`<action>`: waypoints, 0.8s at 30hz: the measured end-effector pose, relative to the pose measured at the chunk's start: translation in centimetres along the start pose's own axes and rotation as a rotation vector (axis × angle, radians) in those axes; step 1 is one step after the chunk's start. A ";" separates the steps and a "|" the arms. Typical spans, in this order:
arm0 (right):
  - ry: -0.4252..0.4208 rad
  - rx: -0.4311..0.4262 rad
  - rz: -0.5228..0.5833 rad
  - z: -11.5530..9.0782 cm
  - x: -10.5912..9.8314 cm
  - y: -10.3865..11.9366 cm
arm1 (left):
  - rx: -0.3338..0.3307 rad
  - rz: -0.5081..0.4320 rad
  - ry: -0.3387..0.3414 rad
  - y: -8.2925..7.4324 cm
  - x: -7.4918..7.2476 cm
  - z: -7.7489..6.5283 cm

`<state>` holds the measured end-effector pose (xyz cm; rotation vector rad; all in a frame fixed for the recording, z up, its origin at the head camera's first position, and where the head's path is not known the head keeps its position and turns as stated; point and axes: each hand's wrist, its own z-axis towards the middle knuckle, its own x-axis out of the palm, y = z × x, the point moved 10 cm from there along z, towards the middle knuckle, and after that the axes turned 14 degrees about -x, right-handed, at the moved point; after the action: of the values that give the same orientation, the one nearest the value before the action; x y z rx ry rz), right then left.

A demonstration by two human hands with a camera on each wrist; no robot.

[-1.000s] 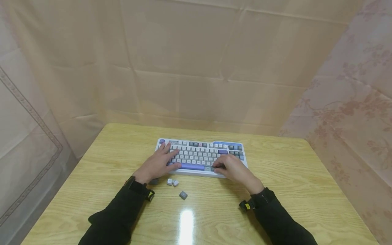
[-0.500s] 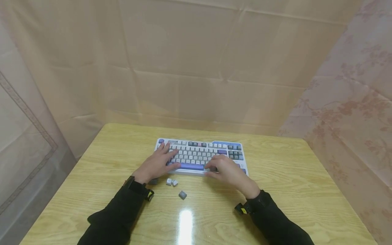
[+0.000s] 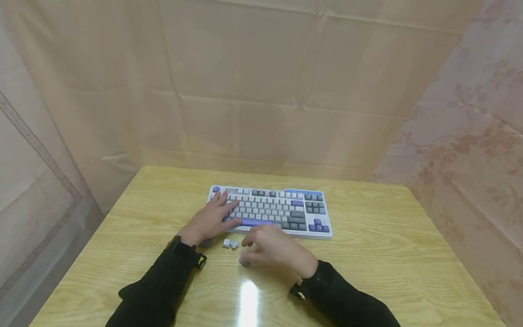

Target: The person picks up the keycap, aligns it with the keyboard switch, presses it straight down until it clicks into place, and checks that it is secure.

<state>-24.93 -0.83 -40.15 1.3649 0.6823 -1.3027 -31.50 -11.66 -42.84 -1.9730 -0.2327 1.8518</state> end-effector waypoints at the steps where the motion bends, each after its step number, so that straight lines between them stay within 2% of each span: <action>1: 0.013 -0.002 0.011 0.1 0.6 0.0 | -0.001 -0.002 0.001 0.0 0.0 0.0; 6: 0.058 -0.020 0.013 0.3 2.4 0.3 | 0.001 -0.003 -0.003 0.0 0.0 -0.1; 14: 0.052 -0.038 -0.033 0.5 2.5 0.4 | 0.002 -0.004 -0.007 0.0 -0.2 -0.1; 24: 0.073 -0.058 -0.004 0.5 2.8 0.3 | 0.004 -0.004 0.000 0.1 0.0 0.0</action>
<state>-24.13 -2.06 -42.63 1.3698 0.7673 -1.2325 -31.53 -11.72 -42.87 -1.9686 -0.2326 1.8478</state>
